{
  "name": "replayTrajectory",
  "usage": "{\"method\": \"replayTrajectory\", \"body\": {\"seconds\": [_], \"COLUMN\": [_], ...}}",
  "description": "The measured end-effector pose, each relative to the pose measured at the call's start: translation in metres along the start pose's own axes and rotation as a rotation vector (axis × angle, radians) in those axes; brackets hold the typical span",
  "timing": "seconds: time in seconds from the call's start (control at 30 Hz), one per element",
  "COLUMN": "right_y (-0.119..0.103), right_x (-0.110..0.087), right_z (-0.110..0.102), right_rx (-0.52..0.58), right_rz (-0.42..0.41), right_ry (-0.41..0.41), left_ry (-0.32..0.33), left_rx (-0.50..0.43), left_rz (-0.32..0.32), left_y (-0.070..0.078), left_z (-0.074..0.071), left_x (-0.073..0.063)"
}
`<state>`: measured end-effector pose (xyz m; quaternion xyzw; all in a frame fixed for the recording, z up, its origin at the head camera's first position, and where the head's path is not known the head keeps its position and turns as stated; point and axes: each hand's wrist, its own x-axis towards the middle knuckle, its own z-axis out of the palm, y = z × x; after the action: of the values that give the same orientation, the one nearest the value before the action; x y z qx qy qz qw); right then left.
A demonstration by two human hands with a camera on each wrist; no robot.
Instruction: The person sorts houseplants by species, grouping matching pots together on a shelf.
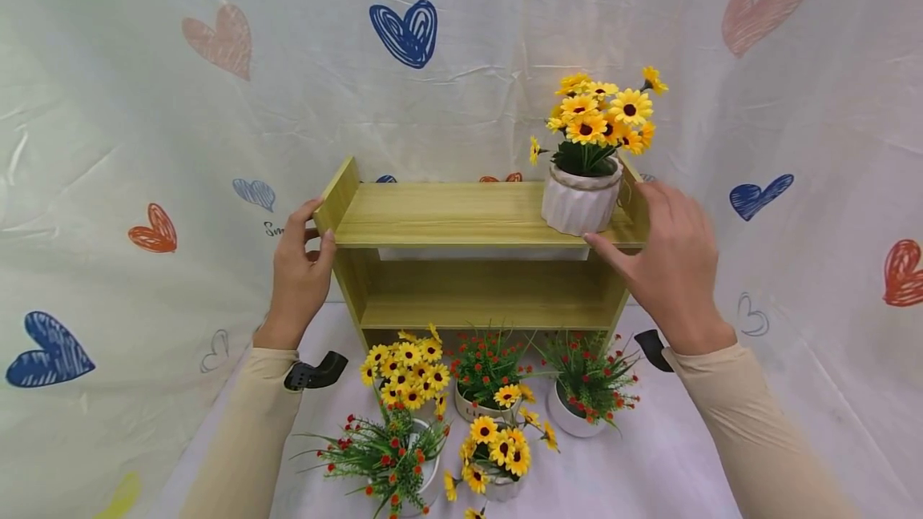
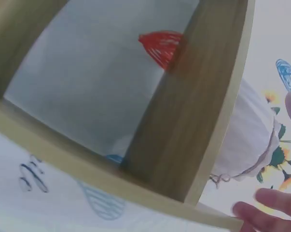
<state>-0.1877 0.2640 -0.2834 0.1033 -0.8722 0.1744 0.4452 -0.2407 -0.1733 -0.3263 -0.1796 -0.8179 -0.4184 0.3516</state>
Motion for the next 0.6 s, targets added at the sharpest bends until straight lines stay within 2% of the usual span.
{"method": "replayTrajectory", "body": {"seconds": [0.2,0.3,0.4,0.6], "right_y": [0.005,0.009,0.015,0.03], "right_x": [-0.046,-0.07,-0.095,-0.147], "right_z": [-0.006,-0.008,-0.008,-0.007], "right_rx": [0.041,0.062,0.066,0.05], "right_rz": [0.004,0.017,0.031,0.115], "right_ry": [0.129,0.164,0.154,0.053], "left_ry": [-0.001,0.004,0.007,0.0], "left_rx": [0.008,0.009,0.009,0.003], "left_rz": [-0.007,-0.01,-0.014,-0.026], "left_y": [0.0,0.0,0.0,0.0], "left_z": [0.001,0.001,0.001,0.002], "left_x": [0.0,0.0,0.0,0.0]}}
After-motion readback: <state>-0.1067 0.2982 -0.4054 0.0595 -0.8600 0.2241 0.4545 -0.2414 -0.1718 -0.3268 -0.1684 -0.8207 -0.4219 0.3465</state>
